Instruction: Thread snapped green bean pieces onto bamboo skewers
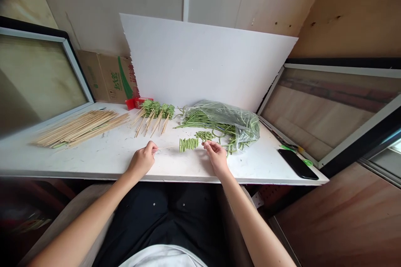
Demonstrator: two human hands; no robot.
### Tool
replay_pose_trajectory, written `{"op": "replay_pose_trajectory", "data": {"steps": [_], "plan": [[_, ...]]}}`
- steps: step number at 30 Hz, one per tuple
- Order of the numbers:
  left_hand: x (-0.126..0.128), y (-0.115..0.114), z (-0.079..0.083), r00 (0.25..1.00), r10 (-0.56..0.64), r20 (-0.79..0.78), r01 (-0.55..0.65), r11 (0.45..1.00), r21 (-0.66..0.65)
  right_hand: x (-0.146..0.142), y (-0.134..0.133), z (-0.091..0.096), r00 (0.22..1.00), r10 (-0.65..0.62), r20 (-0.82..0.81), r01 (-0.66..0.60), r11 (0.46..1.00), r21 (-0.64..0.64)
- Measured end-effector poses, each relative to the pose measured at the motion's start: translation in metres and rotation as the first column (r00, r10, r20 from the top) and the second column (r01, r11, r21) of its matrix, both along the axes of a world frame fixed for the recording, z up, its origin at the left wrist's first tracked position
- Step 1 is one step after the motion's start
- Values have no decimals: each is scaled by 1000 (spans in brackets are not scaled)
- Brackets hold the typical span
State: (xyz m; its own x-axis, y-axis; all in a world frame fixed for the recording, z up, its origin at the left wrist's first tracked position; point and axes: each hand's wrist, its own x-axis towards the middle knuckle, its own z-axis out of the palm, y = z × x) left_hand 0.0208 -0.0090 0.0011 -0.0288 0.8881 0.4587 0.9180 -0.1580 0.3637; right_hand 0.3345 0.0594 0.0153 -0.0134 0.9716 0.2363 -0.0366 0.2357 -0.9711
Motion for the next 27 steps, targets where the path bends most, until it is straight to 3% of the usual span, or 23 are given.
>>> {"op": "replay_pose_trajectory", "data": {"steps": [7,27], "plan": [[0,-1,1,999,-41,31,41,999,15,1,2,-6,997,0,-74,-3,999,-47],[1,1,0,1000,-28,6,28,1000,2,-3,-4,2,1000,14,-10,-15,999,-33]]}}
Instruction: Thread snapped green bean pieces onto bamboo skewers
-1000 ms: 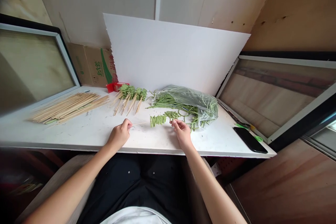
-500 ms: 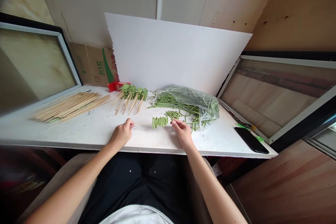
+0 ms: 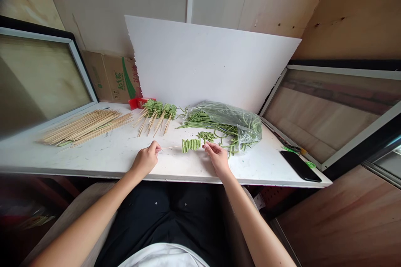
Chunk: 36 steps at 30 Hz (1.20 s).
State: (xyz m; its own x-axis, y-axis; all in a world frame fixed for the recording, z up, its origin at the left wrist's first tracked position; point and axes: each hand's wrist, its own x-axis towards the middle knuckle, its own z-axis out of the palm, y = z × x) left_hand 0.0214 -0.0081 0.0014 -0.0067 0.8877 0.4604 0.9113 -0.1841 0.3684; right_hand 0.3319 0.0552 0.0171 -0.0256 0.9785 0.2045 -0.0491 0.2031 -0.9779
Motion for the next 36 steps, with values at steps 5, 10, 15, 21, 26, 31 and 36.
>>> {"op": "replay_pose_trajectory", "data": {"steps": [5,10,15,21,26,31,36], "plan": [[0,0,-1,1000,5,-27,-5,1000,3,0,-1,0,1000,5,7,-5,1000,-3],[1,0,1,999,15,-53,-15,1000,-4,1,2,-3,1000,-14,-8,14,1000,-25],[0,-1,2,1000,5,-27,-5,1000,-12,3,5,-6,1000,-18,-15,18,999,-47],[0,0,1,1000,3,-29,-4,1000,-9,3,6,-6,999,-24,-40,22,999,-47],[-1,0,0,999,-37,-9,37,999,-1,3,4,-2,994,4,-107,-12,997,-72],[-2,-1,1,998,-60,-3,60,998,10,4,1,5,989,60,-138,-75,992,-103],[-2,-1,1,997,-52,-64,55,997,49,4,1,7,993,67,-95,-75,994,-85]]}}
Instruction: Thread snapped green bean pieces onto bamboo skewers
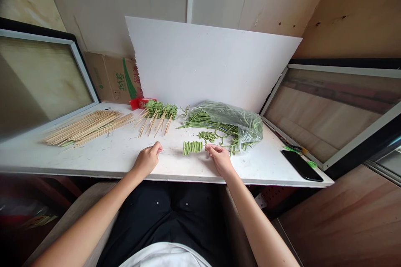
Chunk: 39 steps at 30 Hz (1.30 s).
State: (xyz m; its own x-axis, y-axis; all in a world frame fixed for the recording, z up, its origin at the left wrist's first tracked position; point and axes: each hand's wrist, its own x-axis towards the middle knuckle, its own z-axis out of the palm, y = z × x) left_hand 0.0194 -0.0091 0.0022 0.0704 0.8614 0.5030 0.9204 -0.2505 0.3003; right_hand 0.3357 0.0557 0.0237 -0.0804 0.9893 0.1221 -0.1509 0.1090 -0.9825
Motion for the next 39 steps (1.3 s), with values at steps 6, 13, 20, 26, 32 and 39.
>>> {"op": "replay_pose_trajectory", "data": {"steps": [6,13,20,26,32,39], "plan": [[0,-1,1,999,8,-38,-7,1000,19,1,1,-2,997,-6,78,3,1000,30],[-1,1,-1,999,22,32,-22,1000,9,0,-6,10,998,27,51,-26,1000,-15],[-1,1,-1,999,-8,48,8,1000,14,-2,-4,6,999,-9,38,10,1000,-22],[-1,0,0,999,-18,27,17,1000,25,-1,-4,3,999,8,41,-6,999,-42],[0,-1,0,1000,-7,8,7,1000,19,0,-4,1,997,0,80,2,1000,-23],[-1,-1,1,1000,-9,-25,10,1000,25,-1,-6,2,997,5,72,-4,1000,-13]]}}
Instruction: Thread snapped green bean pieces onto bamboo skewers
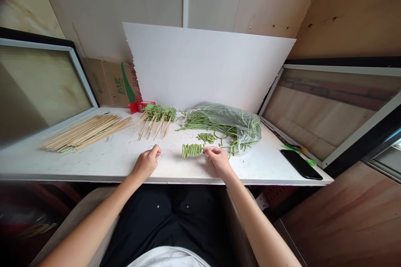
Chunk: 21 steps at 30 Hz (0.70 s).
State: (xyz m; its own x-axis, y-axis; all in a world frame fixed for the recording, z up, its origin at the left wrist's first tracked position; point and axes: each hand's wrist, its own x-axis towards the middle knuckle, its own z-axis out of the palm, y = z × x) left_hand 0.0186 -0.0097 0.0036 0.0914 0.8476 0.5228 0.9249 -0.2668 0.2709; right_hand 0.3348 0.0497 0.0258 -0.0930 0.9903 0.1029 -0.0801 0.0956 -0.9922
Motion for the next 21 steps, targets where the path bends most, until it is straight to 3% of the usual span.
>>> {"op": "replay_pose_trajectory", "data": {"steps": [21], "plan": [[1,-2,3,998,-41,51,43,998,-43,3,3,-5,997,69,-19,-69,998,11]]}}
